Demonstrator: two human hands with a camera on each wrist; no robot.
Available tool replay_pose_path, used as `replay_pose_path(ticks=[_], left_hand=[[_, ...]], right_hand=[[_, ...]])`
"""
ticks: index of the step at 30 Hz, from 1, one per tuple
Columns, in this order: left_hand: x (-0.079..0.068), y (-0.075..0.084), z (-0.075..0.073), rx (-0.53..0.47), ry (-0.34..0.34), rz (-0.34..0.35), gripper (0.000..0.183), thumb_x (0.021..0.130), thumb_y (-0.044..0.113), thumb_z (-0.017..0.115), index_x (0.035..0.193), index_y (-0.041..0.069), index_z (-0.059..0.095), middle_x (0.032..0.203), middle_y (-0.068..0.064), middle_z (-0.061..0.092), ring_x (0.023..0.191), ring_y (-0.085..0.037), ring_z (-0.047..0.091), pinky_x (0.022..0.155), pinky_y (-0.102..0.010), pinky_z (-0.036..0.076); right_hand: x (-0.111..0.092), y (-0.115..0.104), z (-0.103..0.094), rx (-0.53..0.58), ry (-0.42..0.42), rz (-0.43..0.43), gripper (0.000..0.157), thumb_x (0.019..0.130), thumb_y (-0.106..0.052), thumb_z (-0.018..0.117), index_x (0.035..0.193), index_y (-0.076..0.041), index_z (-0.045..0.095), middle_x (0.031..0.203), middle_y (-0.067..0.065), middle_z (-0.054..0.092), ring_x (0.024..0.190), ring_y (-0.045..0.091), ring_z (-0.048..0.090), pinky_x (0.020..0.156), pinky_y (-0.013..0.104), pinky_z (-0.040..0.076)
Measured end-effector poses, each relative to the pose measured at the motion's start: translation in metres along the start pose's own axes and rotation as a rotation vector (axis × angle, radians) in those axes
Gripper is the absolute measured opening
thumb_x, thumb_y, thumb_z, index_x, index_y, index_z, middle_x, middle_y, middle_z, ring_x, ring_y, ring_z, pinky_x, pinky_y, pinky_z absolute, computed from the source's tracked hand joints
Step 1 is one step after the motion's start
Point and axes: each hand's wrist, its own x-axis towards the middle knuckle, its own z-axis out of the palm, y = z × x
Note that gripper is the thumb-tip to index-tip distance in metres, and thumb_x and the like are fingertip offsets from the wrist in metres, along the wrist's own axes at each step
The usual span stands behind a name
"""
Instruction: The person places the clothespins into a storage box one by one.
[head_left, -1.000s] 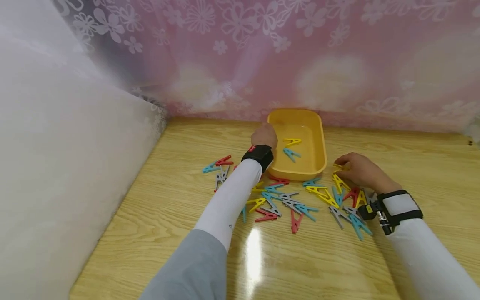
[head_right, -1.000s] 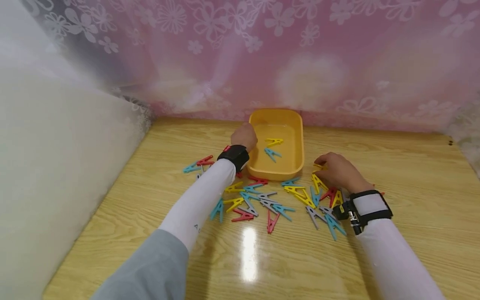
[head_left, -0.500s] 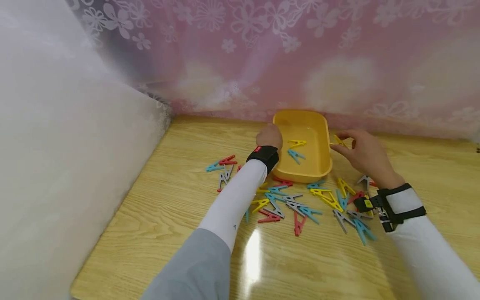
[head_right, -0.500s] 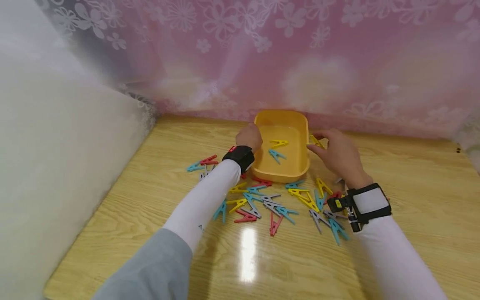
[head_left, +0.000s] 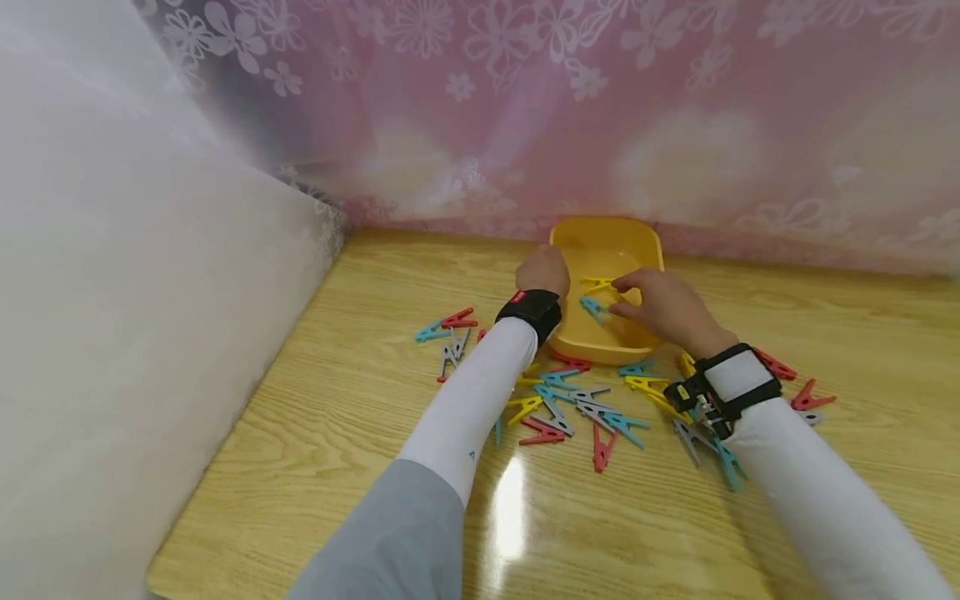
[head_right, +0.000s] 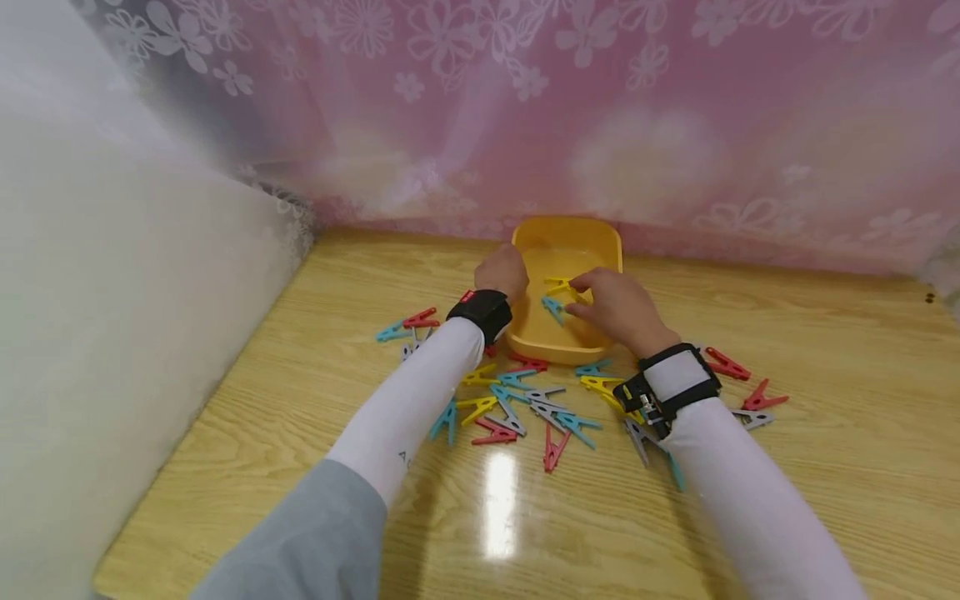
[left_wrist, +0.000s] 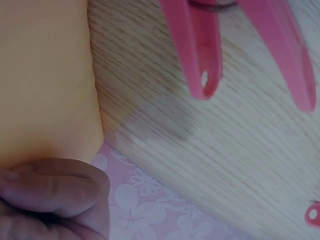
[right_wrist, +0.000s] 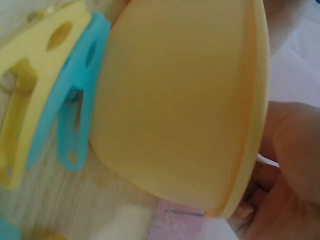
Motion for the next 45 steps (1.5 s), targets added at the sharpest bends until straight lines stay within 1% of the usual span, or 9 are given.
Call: replay_pose_path(ticks=[6, 10, 13, 19, 23, 31, 36, 41, 45], left_hand=[[-0.004, 0.004, -0.004, -0.009, -0.014, 0.013, 0.031, 0.101, 0.028, 0.047, 0.125, 0.010, 0.057, 0.093, -0.001, 0.069, 0.076, -0.015, 0.066, 0.062, -0.030, 0.053], [-0.005, 0.004, -0.005, 0.014, -0.016, 0.013, 0.032, 0.102, 0.028, 0.044, 0.127, 0.010, 0.054, 0.093, -0.002, 0.069, 0.075, -0.015, 0.065, 0.062, -0.029, 0.053], [-0.005, 0.002, -0.004, 0.022, -0.012, 0.011, 0.031, 0.103, 0.028, 0.044, 0.125, 0.010, 0.055, 0.093, -0.001, 0.069, 0.075, -0.015, 0.065, 0.062, -0.029, 0.053], [0.000, -0.002, -0.002, 0.027, -0.025, 0.018, 0.033, 0.102, 0.028, 0.043, 0.127, 0.008, 0.053, 0.095, -0.002, 0.068, 0.078, -0.016, 0.065, 0.064, -0.031, 0.053], [0.002, -0.003, -0.001, 0.038, -0.022, 0.029, 0.033, 0.102, 0.029, 0.044, 0.126, 0.007, 0.052, 0.094, -0.002, 0.067, 0.077, -0.016, 0.065, 0.064, -0.031, 0.053], [0.004, 0.002, 0.001, 0.037, -0.056, 0.010, 0.034, 0.102, 0.030, 0.044, 0.125, 0.008, 0.052, 0.092, -0.002, 0.066, 0.076, -0.016, 0.065, 0.064, -0.030, 0.053], [0.009, 0.000, 0.006, 0.055, -0.019, 0.031, 0.034, 0.102, 0.032, 0.041, 0.123, 0.009, 0.055, 0.090, -0.001, 0.066, 0.075, -0.016, 0.065, 0.063, -0.031, 0.053], [0.003, 0.000, 0.001, 0.042, -0.010, 0.037, 0.034, 0.103, 0.029, 0.041, 0.125, 0.007, 0.055, 0.096, -0.003, 0.067, 0.082, -0.018, 0.066, 0.070, -0.032, 0.054], [0.000, 0.001, 0.001, 0.040, -0.001, 0.038, 0.032, 0.102, 0.029, 0.045, 0.123, 0.006, 0.054, 0.095, -0.004, 0.067, 0.081, -0.018, 0.066, 0.070, -0.032, 0.054]], right_hand=[[-0.008, 0.005, -0.001, 0.051, -0.013, 0.044, 0.043, 0.093, -0.025, 0.064, 0.124, 0.005, 0.058, 0.120, 0.024, 0.058, 0.109, 0.041, 0.053, 0.090, 0.055, 0.041], [-0.019, 0.016, -0.006, 0.110, 0.038, 0.084, 0.051, 0.097, -0.039, 0.054, 0.128, 0.002, 0.057, 0.118, 0.021, 0.058, 0.092, 0.035, 0.054, 0.073, 0.047, 0.045], [-0.029, 0.026, -0.012, 0.137, 0.087, 0.112, 0.055, 0.098, -0.045, 0.049, 0.128, 0.000, 0.057, 0.112, 0.019, 0.059, 0.082, 0.030, 0.048, 0.062, 0.040, 0.039], [-0.053, 0.050, -0.024, 0.161, 0.114, 0.168, 0.056, 0.099, -0.047, 0.044, 0.130, -0.002, 0.055, 0.119, 0.021, 0.057, 0.090, 0.033, 0.049, 0.067, 0.042, 0.040], [-0.068, 0.068, -0.030, 0.144, 0.094, 0.192, 0.057, 0.099, -0.047, 0.043, 0.128, 0.001, 0.056, 0.120, 0.023, 0.055, 0.089, 0.033, 0.049, 0.065, 0.041, 0.040], [-0.094, 0.099, -0.033, 0.109, -0.009, 0.204, 0.046, 0.100, -0.029, 0.051, 0.126, 0.008, 0.054, 0.117, 0.028, 0.054, 0.074, 0.028, 0.049, 0.055, 0.036, 0.037], [-0.106, 0.114, -0.030, 0.111, -0.091, 0.242, 0.051, 0.099, -0.029, 0.051, 0.130, 0.011, 0.049, 0.115, 0.030, 0.052, 0.065, 0.025, 0.048, 0.051, 0.036, 0.038], [-0.115, 0.125, -0.025, 0.053, -0.118, 0.232, 0.054, 0.095, -0.029, 0.058, 0.128, 0.013, 0.049, 0.125, 0.038, 0.044, 0.070, 0.027, 0.052, 0.058, 0.042, 0.044], [-0.119, 0.131, -0.019, -0.004, -0.112, 0.219, 0.058, 0.090, -0.030, 0.065, 0.127, 0.012, 0.051, 0.122, 0.037, 0.048, 0.085, 0.042, 0.054, 0.066, 0.051, 0.044]])
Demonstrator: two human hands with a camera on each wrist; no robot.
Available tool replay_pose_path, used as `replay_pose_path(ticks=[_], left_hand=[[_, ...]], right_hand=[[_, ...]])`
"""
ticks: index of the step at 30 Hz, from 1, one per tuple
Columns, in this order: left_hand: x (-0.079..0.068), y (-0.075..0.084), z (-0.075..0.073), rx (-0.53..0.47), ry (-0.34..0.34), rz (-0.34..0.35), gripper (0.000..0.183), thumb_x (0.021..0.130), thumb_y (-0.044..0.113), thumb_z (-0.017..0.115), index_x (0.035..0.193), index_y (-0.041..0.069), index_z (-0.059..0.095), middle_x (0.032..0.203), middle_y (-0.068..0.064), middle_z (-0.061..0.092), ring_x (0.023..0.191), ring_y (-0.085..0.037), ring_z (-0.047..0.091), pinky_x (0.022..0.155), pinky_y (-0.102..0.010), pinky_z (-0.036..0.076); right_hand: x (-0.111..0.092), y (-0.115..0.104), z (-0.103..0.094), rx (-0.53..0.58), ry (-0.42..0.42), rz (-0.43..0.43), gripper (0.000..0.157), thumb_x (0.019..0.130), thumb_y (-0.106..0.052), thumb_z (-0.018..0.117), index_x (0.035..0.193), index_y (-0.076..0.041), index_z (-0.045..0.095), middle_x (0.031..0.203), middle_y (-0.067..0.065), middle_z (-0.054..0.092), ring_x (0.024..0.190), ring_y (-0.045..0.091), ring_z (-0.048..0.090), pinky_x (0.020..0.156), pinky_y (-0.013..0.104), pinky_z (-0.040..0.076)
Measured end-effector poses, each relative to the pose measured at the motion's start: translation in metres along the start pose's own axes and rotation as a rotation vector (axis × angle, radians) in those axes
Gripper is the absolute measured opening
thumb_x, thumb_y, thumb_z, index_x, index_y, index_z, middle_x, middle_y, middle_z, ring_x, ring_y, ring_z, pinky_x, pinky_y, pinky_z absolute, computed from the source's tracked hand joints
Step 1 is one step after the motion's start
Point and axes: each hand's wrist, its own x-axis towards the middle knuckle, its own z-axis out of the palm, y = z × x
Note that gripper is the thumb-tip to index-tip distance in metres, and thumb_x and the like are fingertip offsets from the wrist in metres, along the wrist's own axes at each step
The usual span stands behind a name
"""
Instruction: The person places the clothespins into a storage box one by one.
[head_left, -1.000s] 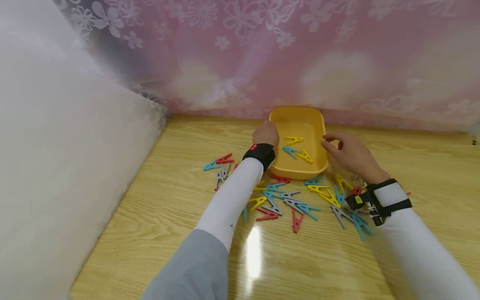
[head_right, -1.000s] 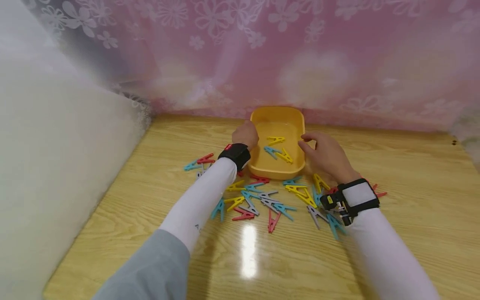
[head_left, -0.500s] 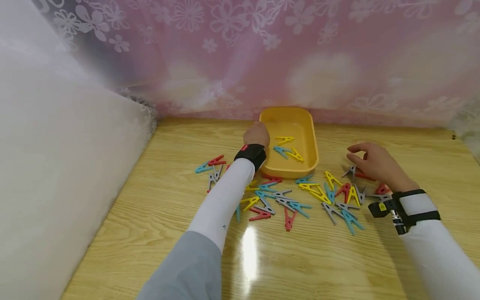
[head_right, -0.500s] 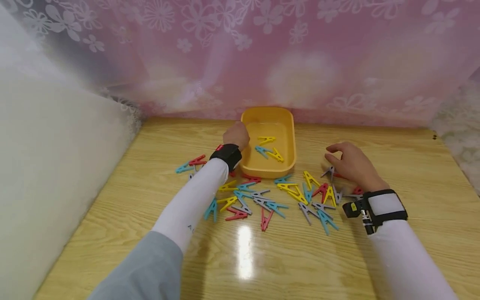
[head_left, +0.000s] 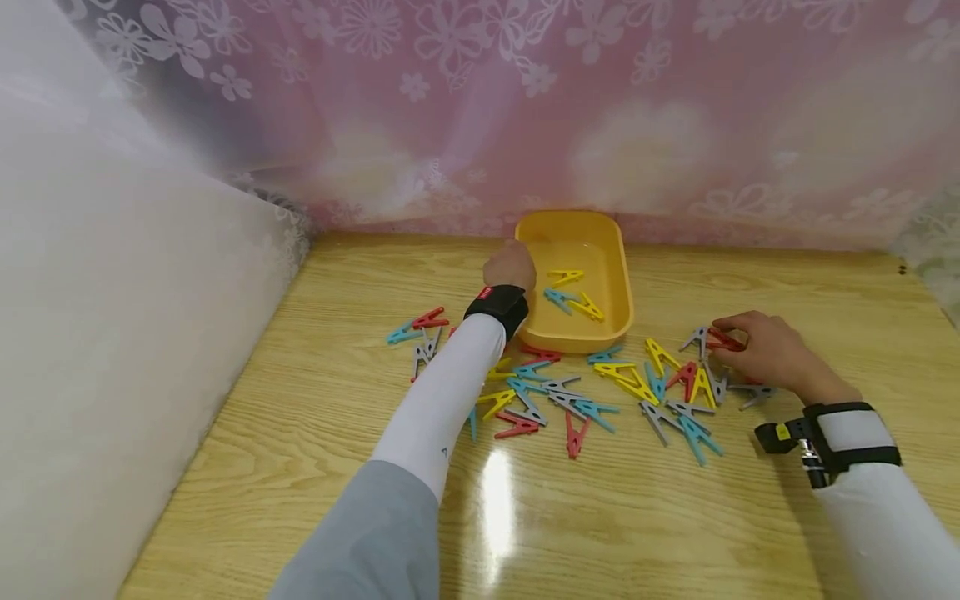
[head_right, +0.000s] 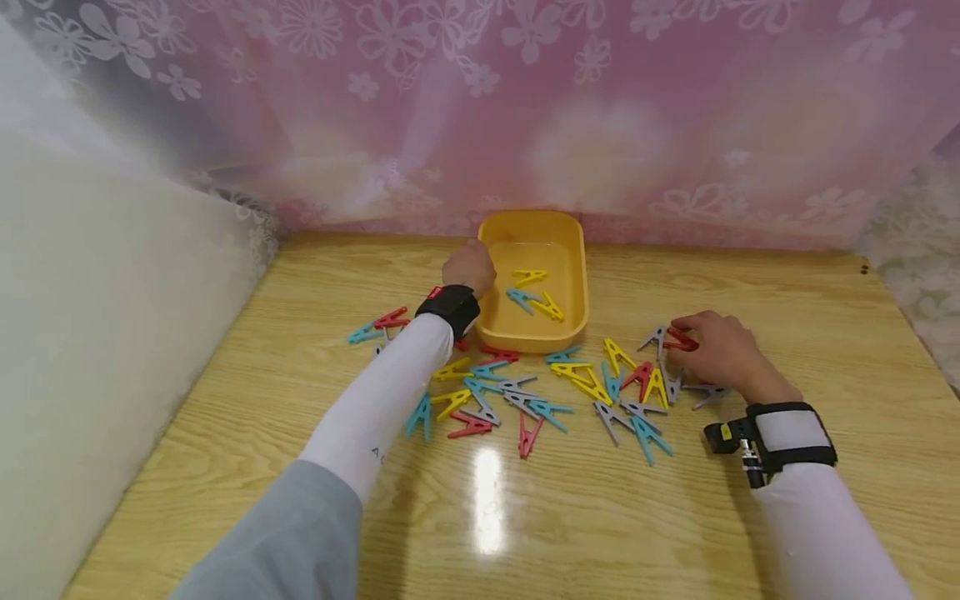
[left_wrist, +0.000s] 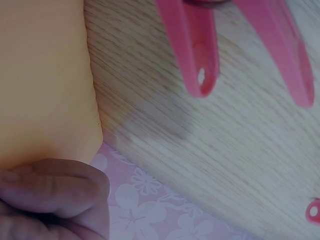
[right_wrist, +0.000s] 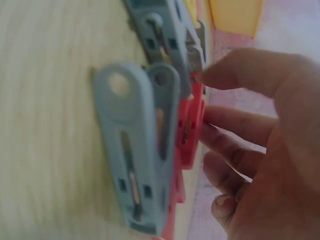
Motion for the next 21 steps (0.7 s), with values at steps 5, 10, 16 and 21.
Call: replay_pose_path(ticks=[5, 10, 16, 21], left_hand=[[-0.004, 0.000, -0.005, -0.005, -0.009, -0.009, 0.032, 0.101, 0.029, 0.047, 0.122, 0.006, 0.054, 0.096, -0.004, 0.067, 0.084, -0.019, 0.066, 0.072, -0.032, 0.054], [-0.004, 0.001, -0.006, 0.006, -0.018, -0.011, 0.034, 0.102, 0.031, 0.043, 0.123, 0.006, 0.053, 0.096, -0.003, 0.067, 0.083, -0.018, 0.066, 0.070, -0.031, 0.053], [0.000, 0.000, -0.003, 0.000, -0.011, -0.016, 0.033, 0.103, 0.031, 0.042, 0.123, 0.007, 0.054, 0.094, -0.003, 0.067, 0.080, -0.017, 0.065, 0.067, -0.031, 0.054], [0.000, 0.001, -0.002, -0.007, -0.015, -0.020, 0.033, 0.102, 0.030, 0.045, 0.124, 0.007, 0.054, 0.093, -0.003, 0.067, 0.079, -0.017, 0.065, 0.065, -0.030, 0.053]], right_hand=[[0.002, 0.000, 0.005, -0.026, 0.020, 0.000, 0.054, 0.092, -0.035, 0.062, 0.122, 0.010, 0.056, 0.113, 0.032, 0.056, 0.094, 0.044, 0.052, 0.070, 0.054, 0.043], [0.002, -0.003, 0.000, 0.003, 0.047, 0.000, 0.050, 0.095, -0.033, 0.061, 0.118, 0.011, 0.059, 0.105, 0.027, 0.062, 0.076, 0.031, 0.058, 0.061, 0.045, 0.046], [0.008, -0.023, -0.011, 0.007, 0.192, -0.056, 0.044, 0.093, -0.026, 0.065, 0.115, 0.011, 0.061, 0.106, 0.030, 0.061, 0.072, 0.031, 0.054, 0.058, 0.040, 0.041], [0.024, -0.052, -0.016, 0.004, 0.265, -0.106, 0.043, 0.091, -0.027, 0.066, 0.114, 0.009, 0.062, 0.107, 0.028, 0.061, 0.084, 0.036, 0.052, 0.069, 0.048, 0.041]])
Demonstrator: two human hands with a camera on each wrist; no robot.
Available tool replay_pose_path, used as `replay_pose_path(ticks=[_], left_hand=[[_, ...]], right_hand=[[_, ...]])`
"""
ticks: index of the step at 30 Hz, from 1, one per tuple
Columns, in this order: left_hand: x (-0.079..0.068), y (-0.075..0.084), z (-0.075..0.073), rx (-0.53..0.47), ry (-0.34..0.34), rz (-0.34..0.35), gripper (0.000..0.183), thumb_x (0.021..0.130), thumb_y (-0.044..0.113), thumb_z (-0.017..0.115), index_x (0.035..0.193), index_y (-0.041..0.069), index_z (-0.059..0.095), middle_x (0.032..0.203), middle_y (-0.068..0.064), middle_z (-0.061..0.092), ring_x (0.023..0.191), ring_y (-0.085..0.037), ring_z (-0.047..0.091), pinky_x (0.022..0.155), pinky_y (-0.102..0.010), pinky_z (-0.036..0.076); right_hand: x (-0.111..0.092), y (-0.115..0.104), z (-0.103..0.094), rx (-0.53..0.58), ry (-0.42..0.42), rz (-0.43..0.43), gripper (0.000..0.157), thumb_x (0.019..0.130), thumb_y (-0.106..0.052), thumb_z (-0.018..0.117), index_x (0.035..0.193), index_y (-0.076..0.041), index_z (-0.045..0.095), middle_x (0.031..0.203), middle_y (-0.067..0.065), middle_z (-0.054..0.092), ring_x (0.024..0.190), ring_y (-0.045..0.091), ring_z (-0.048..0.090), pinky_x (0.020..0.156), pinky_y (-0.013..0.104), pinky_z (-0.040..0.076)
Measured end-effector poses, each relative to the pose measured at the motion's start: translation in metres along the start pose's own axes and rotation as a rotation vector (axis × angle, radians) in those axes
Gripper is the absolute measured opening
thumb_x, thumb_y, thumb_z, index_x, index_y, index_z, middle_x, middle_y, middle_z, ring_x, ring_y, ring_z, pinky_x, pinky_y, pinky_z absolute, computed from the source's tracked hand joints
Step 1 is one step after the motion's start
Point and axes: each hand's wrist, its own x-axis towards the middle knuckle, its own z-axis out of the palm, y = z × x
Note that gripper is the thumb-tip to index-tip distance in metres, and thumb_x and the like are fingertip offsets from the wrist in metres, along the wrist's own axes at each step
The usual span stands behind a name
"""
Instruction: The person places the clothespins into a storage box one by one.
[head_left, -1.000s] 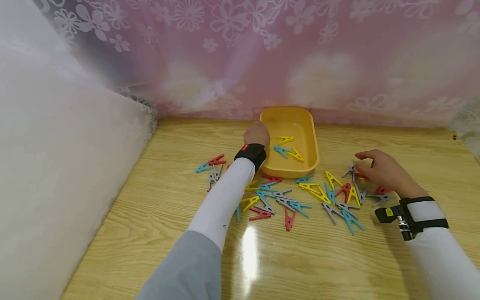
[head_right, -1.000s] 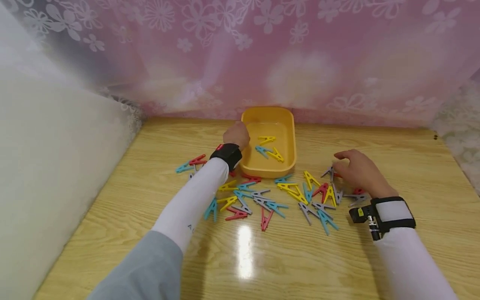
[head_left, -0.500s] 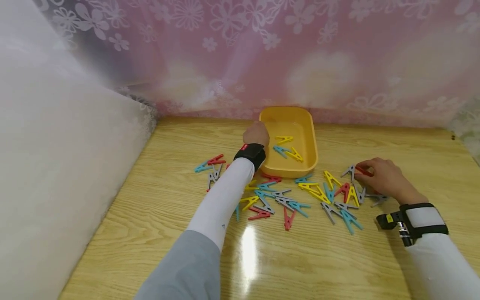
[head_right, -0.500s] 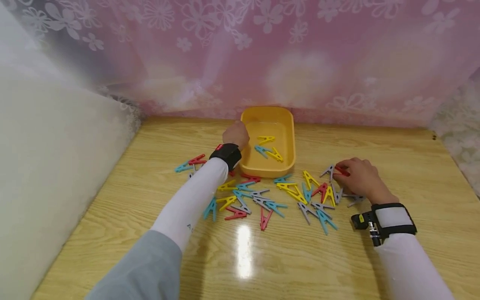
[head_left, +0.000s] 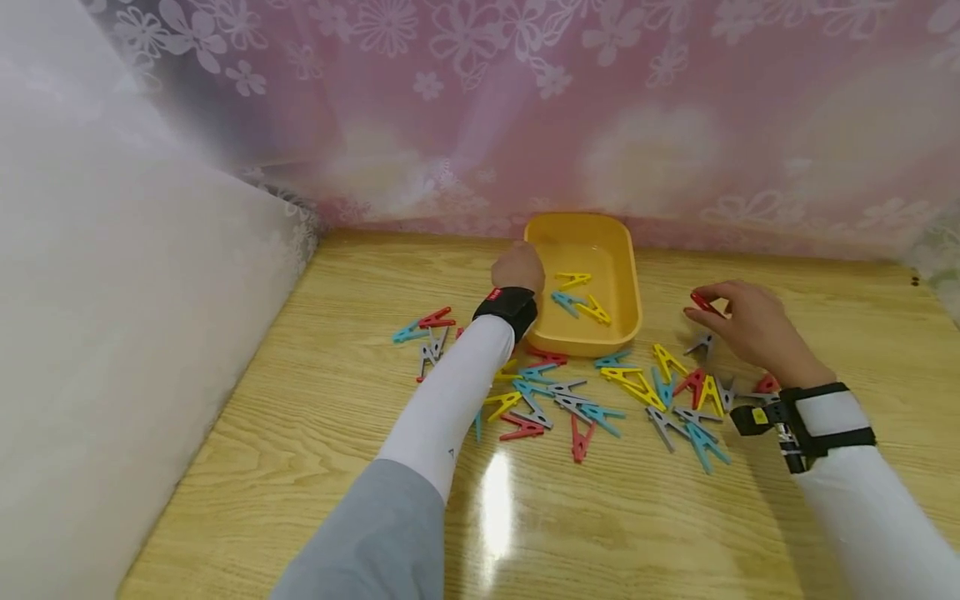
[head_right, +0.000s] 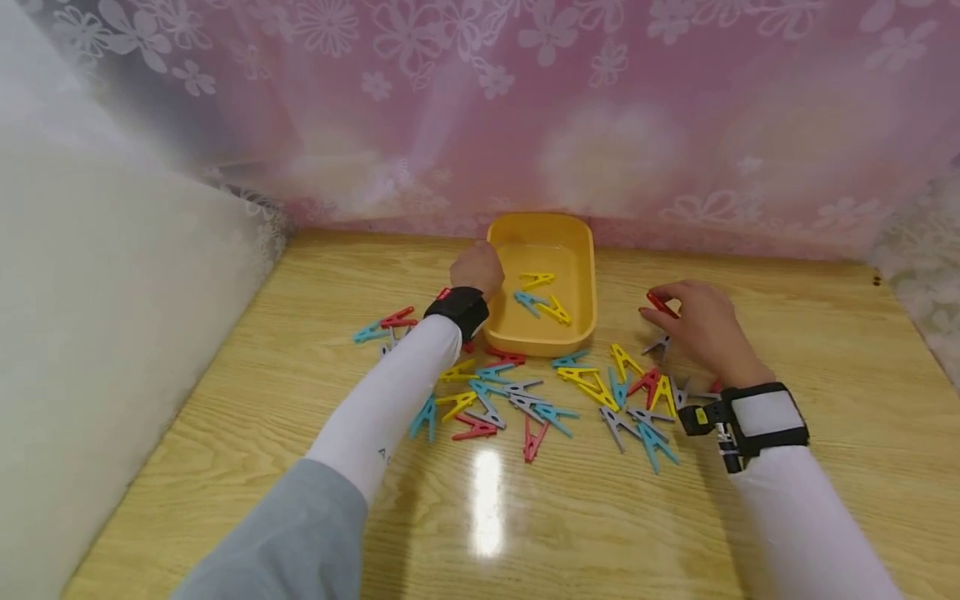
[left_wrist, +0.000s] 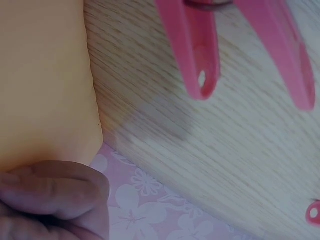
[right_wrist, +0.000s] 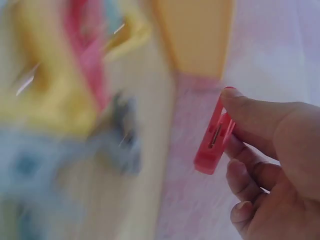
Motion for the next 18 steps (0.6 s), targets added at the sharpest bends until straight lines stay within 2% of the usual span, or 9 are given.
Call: replay_pose_path(ticks=[4, 8, 13, 18], left_hand=[[-0.001, 0.000, 0.000, -0.001, 0.012, -0.007, 0.031, 0.102, 0.029, 0.046, 0.122, 0.008, 0.055, 0.093, -0.002, 0.067, 0.079, -0.017, 0.065, 0.065, -0.030, 0.053], [-0.001, 0.001, 0.002, -0.007, 0.021, -0.011, 0.029, 0.101, 0.029, 0.047, 0.120, 0.009, 0.056, 0.094, -0.002, 0.068, 0.080, -0.016, 0.065, 0.065, -0.029, 0.053], [0.000, 0.001, 0.004, -0.018, 0.037, -0.016, 0.029, 0.101, 0.029, 0.047, 0.119, 0.010, 0.057, 0.095, -0.001, 0.068, 0.080, -0.015, 0.065, 0.063, -0.029, 0.053], [0.000, -0.002, 0.003, -0.015, 0.050, -0.009, 0.029, 0.101, 0.029, 0.045, 0.120, 0.010, 0.059, 0.095, -0.001, 0.068, 0.081, -0.015, 0.066, 0.062, -0.030, 0.053]], right_hand=[[0.018, -0.022, 0.004, 0.024, 0.030, -0.032, 0.043, 0.092, -0.029, 0.065, 0.116, 0.006, 0.062, 0.109, 0.026, 0.061, 0.086, 0.036, 0.052, 0.071, 0.048, 0.041], [0.033, -0.042, 0.011, 0.051, 0.061, -0.075, 0.038, 0.090, -0.024, 0.068, 0.114, 0.005, 0.064, 0.106, 0.025, 0.062, 0.084, 0.035, 0.052, 0.071, 0.047, 0.040], [0.048, -0.062, 0.022, 0.061, 0.027, -0.089, 0.039, 0.089, -0.024, 0.069, 0.116, 0.005, 0.064, 0.105, 0.023, 0.062, 0.084, 0.034, 0.050, 0.073, 0.046, 0.038], [0.061, -0.081, 0.032, 0.050, 0.008, -0.137, 0.037, 0.089, -0.021, 0.070, 0.115, 0.004, 0.064, 0.107, 0.023, 0.062, 0.091, 0.037, 0.052, 0.079, 0.050, 0.040]])
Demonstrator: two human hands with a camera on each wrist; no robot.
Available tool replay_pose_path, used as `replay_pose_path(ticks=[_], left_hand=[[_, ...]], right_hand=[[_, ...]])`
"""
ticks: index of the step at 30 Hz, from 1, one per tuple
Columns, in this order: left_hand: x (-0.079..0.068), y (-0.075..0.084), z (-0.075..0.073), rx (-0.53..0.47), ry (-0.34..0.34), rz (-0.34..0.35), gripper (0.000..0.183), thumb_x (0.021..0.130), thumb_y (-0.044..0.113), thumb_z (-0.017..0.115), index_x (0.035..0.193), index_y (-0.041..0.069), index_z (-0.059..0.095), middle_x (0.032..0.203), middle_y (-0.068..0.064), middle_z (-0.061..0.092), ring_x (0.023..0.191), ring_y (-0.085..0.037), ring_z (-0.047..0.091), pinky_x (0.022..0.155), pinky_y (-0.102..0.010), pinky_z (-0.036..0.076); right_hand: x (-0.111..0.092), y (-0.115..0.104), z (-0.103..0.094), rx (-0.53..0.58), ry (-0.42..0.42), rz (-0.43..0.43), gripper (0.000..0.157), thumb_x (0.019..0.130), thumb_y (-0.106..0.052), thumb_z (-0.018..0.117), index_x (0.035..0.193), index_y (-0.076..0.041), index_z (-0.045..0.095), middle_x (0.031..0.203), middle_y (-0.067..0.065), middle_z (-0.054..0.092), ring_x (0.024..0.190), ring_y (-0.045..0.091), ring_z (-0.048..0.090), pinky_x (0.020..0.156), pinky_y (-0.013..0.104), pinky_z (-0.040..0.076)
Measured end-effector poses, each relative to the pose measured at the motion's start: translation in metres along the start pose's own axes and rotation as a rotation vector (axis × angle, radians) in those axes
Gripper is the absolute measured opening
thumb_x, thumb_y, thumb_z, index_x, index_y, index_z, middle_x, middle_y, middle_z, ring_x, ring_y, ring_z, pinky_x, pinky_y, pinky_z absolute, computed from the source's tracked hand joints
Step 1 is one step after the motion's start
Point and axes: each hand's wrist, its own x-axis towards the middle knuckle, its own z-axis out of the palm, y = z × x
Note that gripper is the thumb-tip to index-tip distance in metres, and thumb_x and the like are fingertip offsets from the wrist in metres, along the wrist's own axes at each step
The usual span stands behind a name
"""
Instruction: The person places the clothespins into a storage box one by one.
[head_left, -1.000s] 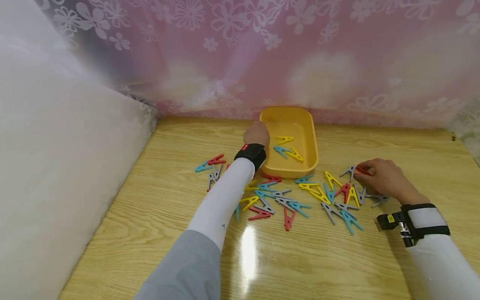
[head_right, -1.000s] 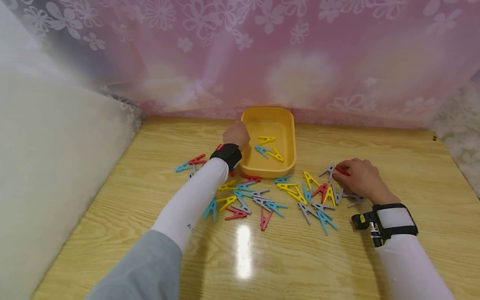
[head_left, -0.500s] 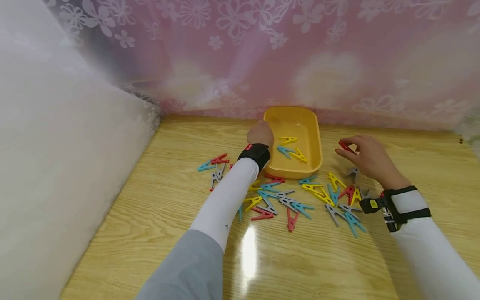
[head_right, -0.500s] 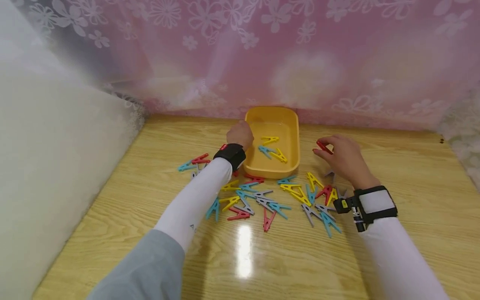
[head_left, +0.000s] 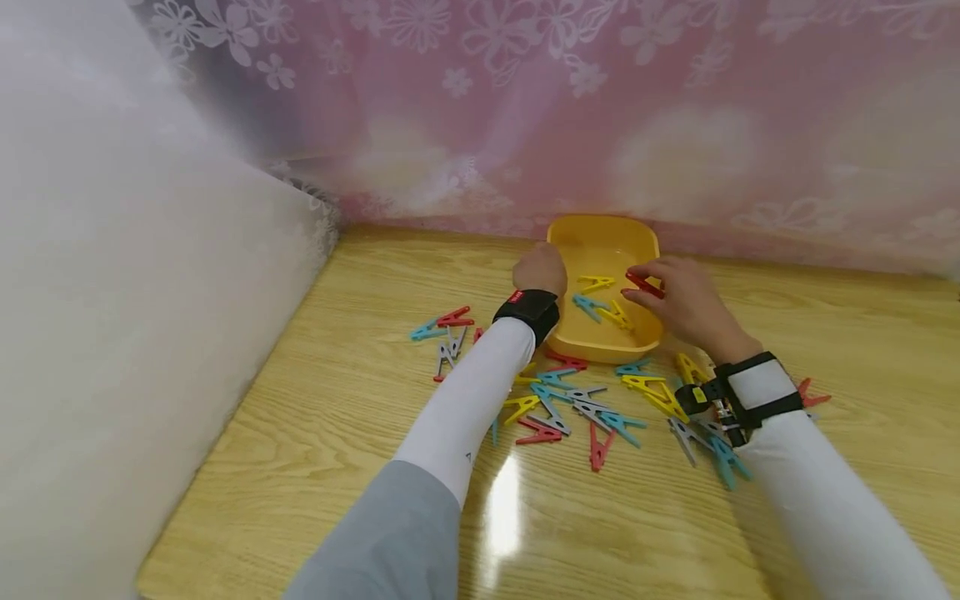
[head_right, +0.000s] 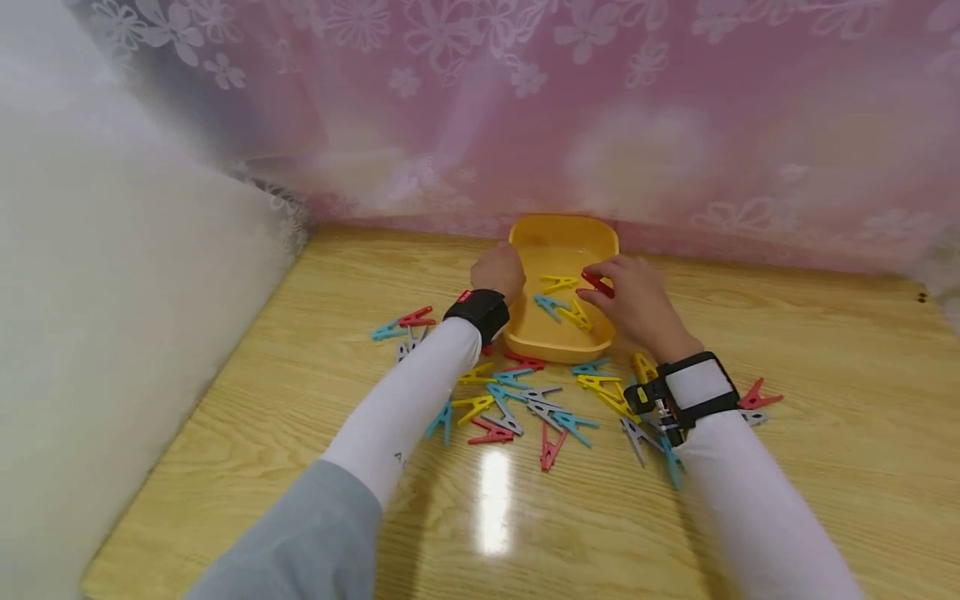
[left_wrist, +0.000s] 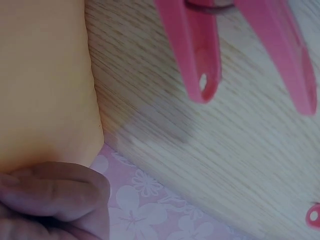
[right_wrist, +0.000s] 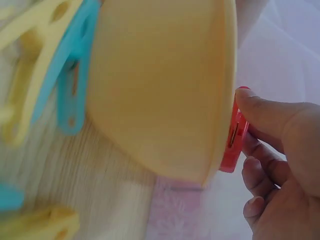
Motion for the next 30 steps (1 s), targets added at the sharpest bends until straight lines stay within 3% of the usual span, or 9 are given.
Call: replay_pose_path(ticks=[4, 11, 15, 20, 30], left_hand=[[-0.003, 0.003, -0.003, -0.007, -0.014, 0.011, 0.030, 0.102, 0.028, 0.044, 0.120, 0.010, 0.058, 0.096, -0.002, 0.068, 0.083, -0.016, 0.066, 0.065, -0.030, 0.052], [-0.002, 0.003, -0.004, -0.012, -0.019, 0.024, 0.031, 0.102, 0.028, 0.043, 0.122, 0.010, 0.058, 0.097, -0.002, 0.068, 0.084, -0.017, 0.066, 0.065, -0.031, 0.053], [-0.001, -0.002, -0.003, -0.005, -0.029, 0.021, 0.031, 0.102, 0.028, 0.043, 0.124, 0.009, 0.057, 0.097, -0.002, 0.068, 0.083, -0.016, 0.066, 0.066, -0.031, 0.053], [-0.001, -0.001, -0.003, -0.018, -0.042, 0.025, 0.033, 0.102, 0.029, 0.043, 0.125, 0.009, 0.056, 0.097, -0.002, 0.068, 0.082, -0.017, 0.066, 0.066, -0.031, 0.053], [-0.001, 0.000, -0.002, 0.009, -0.024, 0.027, 0.032, 0.103, 0.029, 0.042, 0.120, 0.008, 0.057, 0.096, -0.003, 0.068, 0.081, -0.017, 0.066, 0.066, -0.032, 0.054]], right_hand=[[0.004, -0.007, 0.004, -0.010, -0.034, -0.023, 0.037, 0.088, -0.017, 0.071, 0.117, 0.005, 0.063, 0.109, 0.024, 0.061, 0.093, 0.038, 0.052, 0.080, 0.051, 0.039], [0.002, -0.008, 0.009, 0.026, -0.087, -0.007, 0.040, 0.092, -0.018, 0.066, 0.123, 0.006, 0.058, 0.117, 0.026, 0.054, 0.104, 0.042, 0.047, 0.091, 0.057, 0.028], [-0.002, -0.004, 0.009, 0.062, -0.070, 0.004, 0.038, 0.093, -0.017, 0.064, 0.123, 0.006, 0.058, 0.117, 0.025, 0.055, 0.101, 0.041, 0.049, 0.089, 0.055, 0.032], [-0.013, 0.010, -0.001, 0.089, -0.052, 0.028, 0.038, 0.095, -0.018, 0.062, 0.124, 0.006, 0.058, 0.120, 0.025, 0.056, 0.094, 0.038, 0.050, 0.080, 0.051, 0.040], [-0.054, 0.057, -0.030, 0.091, -0.061, 0.178, 0.047, 0.100, -0.031, 0.050, 0.128, 0.006, 0.054, 0.122, 0.026, 0.054, 0.081, 0.032, 0.049, 0.064, 0.041, 0.039]])
